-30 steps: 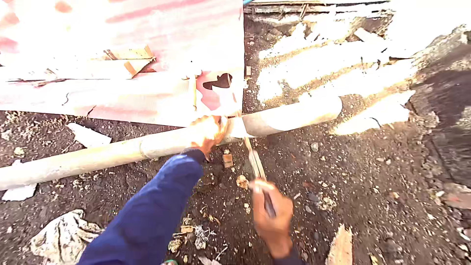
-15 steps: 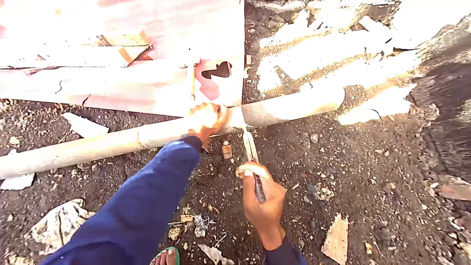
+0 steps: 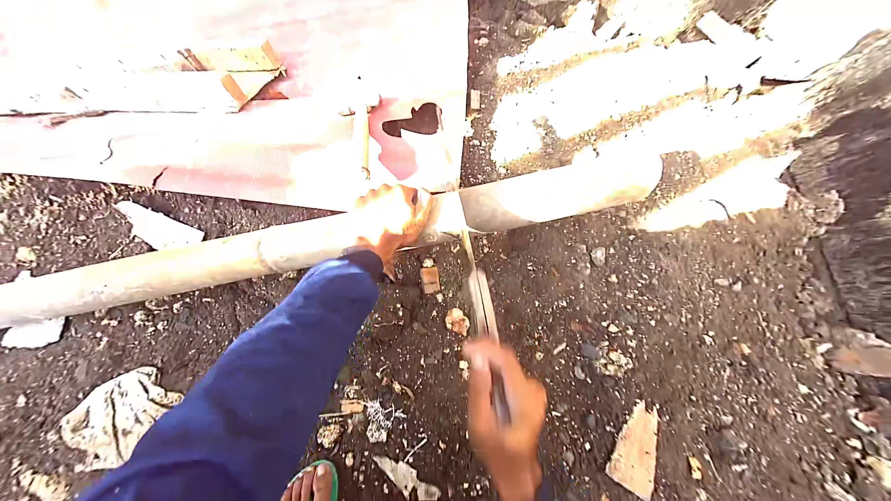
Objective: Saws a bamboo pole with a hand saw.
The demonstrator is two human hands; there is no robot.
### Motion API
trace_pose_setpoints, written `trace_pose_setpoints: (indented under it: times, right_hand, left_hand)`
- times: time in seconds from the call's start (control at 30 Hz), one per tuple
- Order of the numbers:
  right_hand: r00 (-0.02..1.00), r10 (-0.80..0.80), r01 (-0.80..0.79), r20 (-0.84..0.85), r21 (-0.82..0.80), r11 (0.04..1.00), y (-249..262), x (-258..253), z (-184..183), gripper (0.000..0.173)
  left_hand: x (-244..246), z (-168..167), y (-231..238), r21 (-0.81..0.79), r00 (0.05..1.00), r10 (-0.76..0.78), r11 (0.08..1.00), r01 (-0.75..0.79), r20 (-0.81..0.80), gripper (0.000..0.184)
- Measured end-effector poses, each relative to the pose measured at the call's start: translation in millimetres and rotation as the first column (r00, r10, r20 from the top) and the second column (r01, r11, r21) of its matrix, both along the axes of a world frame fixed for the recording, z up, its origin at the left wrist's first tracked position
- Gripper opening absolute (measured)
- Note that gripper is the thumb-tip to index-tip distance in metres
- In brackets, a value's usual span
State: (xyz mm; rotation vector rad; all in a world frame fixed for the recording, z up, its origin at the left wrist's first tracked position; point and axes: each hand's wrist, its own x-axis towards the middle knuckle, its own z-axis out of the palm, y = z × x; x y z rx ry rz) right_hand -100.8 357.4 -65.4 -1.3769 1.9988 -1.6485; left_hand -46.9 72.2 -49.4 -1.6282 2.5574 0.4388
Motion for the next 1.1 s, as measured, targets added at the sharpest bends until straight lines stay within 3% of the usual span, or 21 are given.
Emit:
trace_pose_setpoints:
  times: [0.07, 0.13, 0.33, 0.43, 0.53, 0.57, 0.67, 0.77, 0.83, 0.97, 1.03, 1.1]
  right_hand:
    - [1.000, 0.003, -0.002, -0.008, 0.043, 0.999, 57.4, 13.4, -12.5, 0.025]
    - [1.000, 0.013, -0.014, 0.028, 0.021, 1.000, 80.0, 16.2, -25.5, 0.025]
    - [0.999, -0.019, 0.021, 0.042, -0.044, 0.999, -47.8, -18.0, 7.2, 0.025]
    - [1.000, 0.011, -0.011, 0.007, -0.005, 1.000, 7.6, -2.9, -2.9, 0.025]
    - [1.000, 0.028, -0.028, 0.006, 0.059, 0.998, 82.0, 16.2, -22.2, 0.026]
    - [0.999, 0.035, -0.036, 0.027, 0.040, 0.999, 85.7, 15.2, -28.6, 0.026]
    - [1.000, 0.001, -0.001, 0.010, 0.040, 0.999, 26.5, 2.2, -9.3, 0.026]
    - [0.998, -0.028, 0.028, 0.051, 0.005, 1.000, -49.9, -17.2, 11.7, 0.024]
    - [0.999, -0.015, 0.014, 0.041, 0.024, 1.000, -33.2, -11.9, 9.2, 0.023]
    - [1.000, 0.029, -0.029, 0.007, 0.096, 0.995, 82.9, 16.9, -10.6, 0.025]
    - [0.998, 0.047, -0.049, 0.030, 0.065, 0.997, 78.4, 11.4, -15.1, 0.026]
    - [1.000, 0.019, -0.020, 0.006, 0.062, 0.998, 21.3, 1.3, 2.3, 0.026]
  left_hand:
    - [-2.3, 1.5, -0.2, -0.006, 1.000, 0.011, 1.000, -0.011, -0.028, 0.062]
    - [-1.8, 0.6, 5.4, -0.043, 0.997, 0.053, 0.998, -0.056, -0.061, 0.062]
    - [-2.3, 2.4, 2.2, -0.014, 0.999, 0.040, 0.999, -0.040, -0.032, 0.061]
    - [2.8, 2.1, 4.4, -0.003, 1.000, -0.005, 1.000, 0.004, -0.026, 0.061]
    - [-0.1, 0.1, 4.2, -0.024, 0.999, 0.025, 0.999, -0.026, -0.028, 0.061]
    - [-1.1, -2.4, 4.3, -0.049, 0.998, 0.043, 0.998, -0.045, -0.036, 0.061]
    - [-2.4, -8.1, 8.0, -0.108, 0.996, 0.067, 0.991, -0.073, -0.058, 0.060]
    - [-1.8, 1.2, 9.1, -0.028, 0.999, 0.046, 0.998, -0.047, -0.025, 0.060]
    - [1.7, 1.7, 2.4, -0.032, 1.000, 0.005, 0.999, -0.006, -0.015, 0.062]
    - [0.9, -3.6, 6.9, -0.048, 0.999, 0.032, 0.998, -0.033, -0.033, 0.063]
    - [-2.2, -3.3, 5.4, -0.071, 0.997, 0.067, 0.995, -0.070, -0.039, 0.062]
    - [-1.3, -2.6, 11.5, -0.067, 0.997, 0.077, 0.995, -0.079, -0.028, 0.061]
